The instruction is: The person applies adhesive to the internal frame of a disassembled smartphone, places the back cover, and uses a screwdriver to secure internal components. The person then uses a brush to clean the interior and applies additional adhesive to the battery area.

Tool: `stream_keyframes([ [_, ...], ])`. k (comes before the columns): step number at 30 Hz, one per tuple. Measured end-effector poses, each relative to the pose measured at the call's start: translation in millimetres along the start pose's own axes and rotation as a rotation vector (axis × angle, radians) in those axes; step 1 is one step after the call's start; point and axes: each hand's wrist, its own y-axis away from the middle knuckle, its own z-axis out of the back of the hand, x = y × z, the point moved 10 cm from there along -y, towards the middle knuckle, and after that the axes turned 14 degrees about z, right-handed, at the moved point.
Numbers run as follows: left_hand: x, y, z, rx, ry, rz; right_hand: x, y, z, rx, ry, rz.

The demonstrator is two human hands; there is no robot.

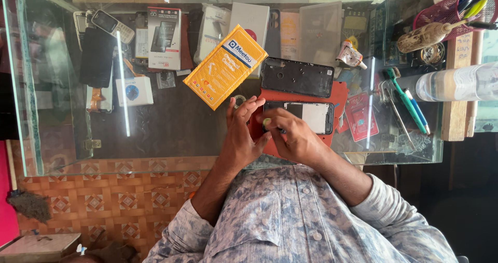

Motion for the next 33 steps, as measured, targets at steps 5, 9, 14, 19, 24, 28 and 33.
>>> stream_keyframes([
  [5, -3.9, -0.6, 3.7, 0.013, 0.065, -0.007, -13.4, 10.0, -2.7, 0.053, 0.295, -0.189],
  [9, -6.4, -4.3, 23.0, -0.033, 0.269, 0.021, -2.8, 4.6, 7.0, -0.03, 0.275, -0.084],
  [14, -28.1, -41.5, 38.0, -0.175, 0.144, -0.017, 0.3, 29.9, 42.6, -0.231, 0.243, -0.129],
  [19, -54.0, -101.2, -5.4, -0.036, -0.027, -0.152, 15.9, 61.4, 113.0, -0.418, 0.431, -0.035],
  [24, -44.4, -137.3, -65.2, 0.085, -0.309, -0.175, 14.8, 121.8, 149.7, -0.618, 0.357, -0.32],
  [28, -31.3, -143.7, -93.7, 0.152, -0.447, -0.157, 19.8, 141.5, 157.8, -0.642, 0.418, -0.386],
  [33, -27.1, -140.3, -104.1, 0.172, -0.51, -0.179, 19.5, 146.2, 155.2, -0.648, 0.434, -0.424],
])
